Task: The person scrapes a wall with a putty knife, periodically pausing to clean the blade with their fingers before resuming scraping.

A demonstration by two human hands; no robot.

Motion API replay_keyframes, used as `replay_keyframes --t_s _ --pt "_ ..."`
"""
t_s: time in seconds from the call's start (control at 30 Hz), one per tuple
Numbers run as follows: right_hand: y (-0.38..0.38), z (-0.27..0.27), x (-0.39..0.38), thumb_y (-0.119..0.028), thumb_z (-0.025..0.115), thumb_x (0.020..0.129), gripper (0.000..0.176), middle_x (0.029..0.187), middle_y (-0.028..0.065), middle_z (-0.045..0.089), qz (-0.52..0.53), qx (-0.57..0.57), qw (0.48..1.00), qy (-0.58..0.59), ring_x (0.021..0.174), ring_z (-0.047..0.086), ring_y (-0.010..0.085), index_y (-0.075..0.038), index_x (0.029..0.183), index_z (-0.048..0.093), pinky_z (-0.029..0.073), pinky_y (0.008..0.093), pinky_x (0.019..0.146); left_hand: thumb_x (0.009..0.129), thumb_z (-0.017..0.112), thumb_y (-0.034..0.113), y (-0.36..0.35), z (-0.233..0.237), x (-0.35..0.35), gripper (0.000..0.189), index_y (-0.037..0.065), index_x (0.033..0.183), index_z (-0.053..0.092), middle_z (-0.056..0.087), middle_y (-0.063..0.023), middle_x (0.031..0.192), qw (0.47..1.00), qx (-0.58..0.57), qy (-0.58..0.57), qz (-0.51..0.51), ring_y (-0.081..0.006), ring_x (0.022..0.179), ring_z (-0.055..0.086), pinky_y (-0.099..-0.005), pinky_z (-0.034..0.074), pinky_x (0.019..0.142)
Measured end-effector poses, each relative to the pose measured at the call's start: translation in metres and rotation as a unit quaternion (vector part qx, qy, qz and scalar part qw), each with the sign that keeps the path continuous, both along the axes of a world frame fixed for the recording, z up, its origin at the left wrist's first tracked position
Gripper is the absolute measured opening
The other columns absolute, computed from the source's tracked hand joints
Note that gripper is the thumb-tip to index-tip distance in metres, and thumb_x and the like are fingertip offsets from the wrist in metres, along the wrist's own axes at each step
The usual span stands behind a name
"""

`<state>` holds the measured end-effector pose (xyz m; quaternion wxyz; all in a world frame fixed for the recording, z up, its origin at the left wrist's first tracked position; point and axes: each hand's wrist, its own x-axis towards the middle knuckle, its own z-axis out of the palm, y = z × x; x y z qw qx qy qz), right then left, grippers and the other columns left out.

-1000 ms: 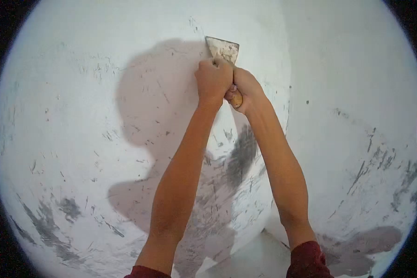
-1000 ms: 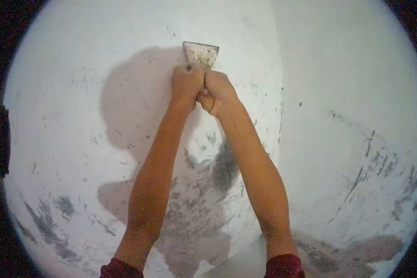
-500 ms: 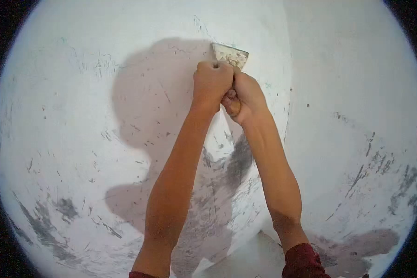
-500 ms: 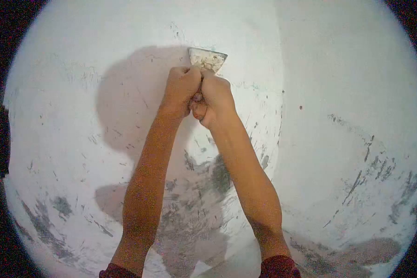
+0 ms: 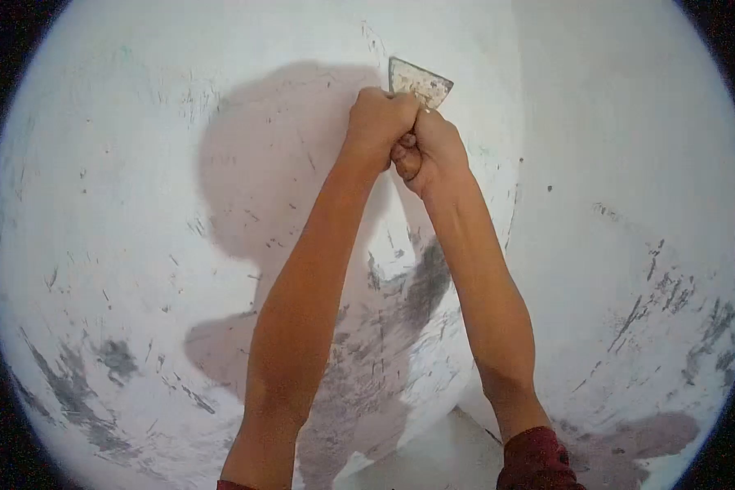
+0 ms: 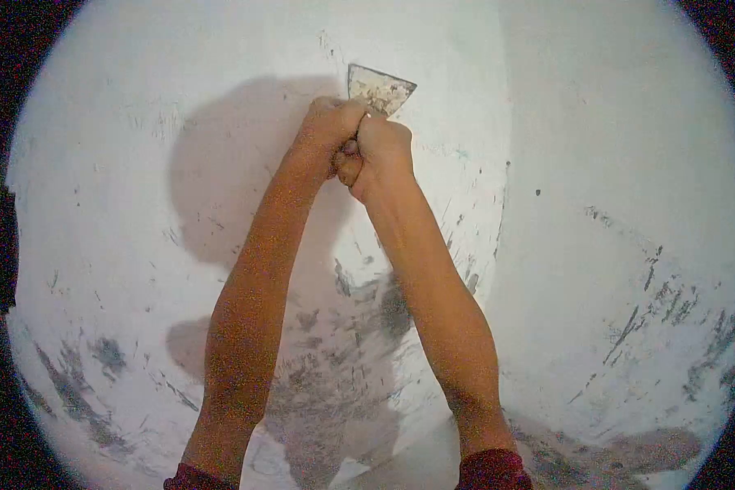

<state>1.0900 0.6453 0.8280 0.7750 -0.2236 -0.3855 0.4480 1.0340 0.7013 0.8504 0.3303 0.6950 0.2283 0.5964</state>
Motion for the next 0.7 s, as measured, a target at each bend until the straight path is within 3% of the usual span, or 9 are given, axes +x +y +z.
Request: replay_keyframes --t_s 0.07,0.17,0.3,0.4,0.47,0.5,0.6,0.67,0.7 --pt "0.002 0.004 -0.002 -0.016 0.045 0.084 0.018 0.048 -0.0008 0.039 -0.005 0.01 0.998 0.057 0.032 0.032 0.0071 -0.008 0.068 0.045 0.026 0.0187 0.024 0.068 0.05 0.012 -0.001 0.003 -0.001 0.023 -0.01 0.063 0.052 0.057 -0.0168 0.062 1.0 0.009 0.016 0.011 -0.0184 0.05 0.055 -0.0324 0.043 0.042" --pt "0.012 0.01 0.001 -0.016 0.046 0.083 0.019 0.046 -0.0002 0.038 -0.004 -0.012 1.0 0.022 0.031 0.033 0.0077 -0.008 0.066 0.044 0.026 0.0197 0.024 0.067 0.051 0.012 -0.01 0.005 -0.008 0.023 -0.01 0.06 0.051 0.055 -0.0152 0.06 0.999 -0.003 0.014 -0.042 -0.017 0.047 0.053 -0.0324 0.043 0.041" --pt "-0.001 0.007 -0.002 -0.014 0.047 0.082 0.018 0.045 0.0004 0.038 0.009 0.001 1.0 0.014 0.031 0.034 0.0087 -0.008 0.066 0.041 0.026 0.0201 0.023 0.067 0.051 0.011 -0.009 0.006 -0.005 0.023 -0.01 0.057 0.05 0.054 -0.0146 0.059 0.999 0.0 -0.014 -0.037 -0.0166 0.045 0.051 -0.0317 0.042 0.04" --pt "0.006 0.01 0.01 -0.012 0.044 0.084 0.016 0.045 0.0006 0.038 -0.007 -0.03 0.999 0.012 0.031 0.036 0.0084 -0.006 0.069 0.041 0.027 0.0191 0.022 0.067 0.05 0.009 -0.006 0.006 0.003 0.021 -0.01 0.057 0.049 0.054 -0.0153 0.059 0.996 -0.056 0.006 -0.064 -0.0161 0.045 0.052 -0.0309 0.041 0.039" --pt "0.006 0.005 0.026 -0.013 0.042 0.084 0.016 0.045 0.0002 0.038 0.063 0.003 0.998 -0.025 0.03 0.036 0.0071 -0.005 0.07 0.041 0.027 0.0176 0.021 0.066 0.05 0.007 -0.015 0.003 0.012 0.018 -0.009 0.059 0.05 0.055 -0.0153 0.059 0.998 0.005 -0.005 0.063 -0.0159 0.045 0.053 -0.0298 0.04 0.037" --pt "0.002 0.003 0.025 -0.014 0.042 0.085 0.016 0.045 -0.0003 0.038 0.016 0.017 0.998 -0.06 0.031 0.036 0.0055 -0.005 0.071 0.041 0.027 0.0162 0.021 0.066 0.05 0.007 -0.013 0.004 0.012 0.018 -0.009 0.059 0.05 0.055 -0.0153 0.059 0.998 0.011 -0.008 0.061 -0.0159 0.045 0.053 -0.0298 0.04 0.037" --pt "0.007 0.007 0.019 -0.014 0.042 0.085 0.015 0.046 -0.0004 0.039 0.005 -0.014 0.998 -0.058 0.031 0.035 0.0047 -0.005 0.072 0.042 0.027 0.0162 0.02 0.065 0.051 0.009 -0.003 -0.003 0.014 0.02 -0.01 0.06 0.052 0.057 -0.0183 0.061 0.997 -0.032 -0.067 -0.026 -0.0185 0.046 0.056 -0.0323 0.043 0.04" --pt "0.011 0.006 0.025 -0.014 0.042 0.085 0.015 0.046 -0.0008 0.039 0.03 -0.008 0.998 -0.053 0.031 0.035 0.0046 -0.005 0.073 0.042 0.026 0.0165 0.02 0.065 0.051 0.012 0.007 0.001 0.021 0.024 -0.011 0.061 0.053 0.057 -0.0209 0.061 0.997 0.014 -0.035 0.072 -0.021 0.045 0.056 -0.0338 0.045 0.044" --pt "0.008 0.008 0.025 -0.012 0.045 0.082 0.013 0.048 0.0009 0.041 0.031 0.007 0.999 -0.038 0.032 0.036 0.0069 -0.004 0.072 0.043 0.026 0.0191 0.022 0.065 0.051 0.012 0.002 0.002 0.017 0.024 -0.011 0.061 0.053 0.057 -0.0209 0.061 0.997 0.015 -0.035 0.071 -0.021 0.045 0.056 -0.0338 0.045 0.044"
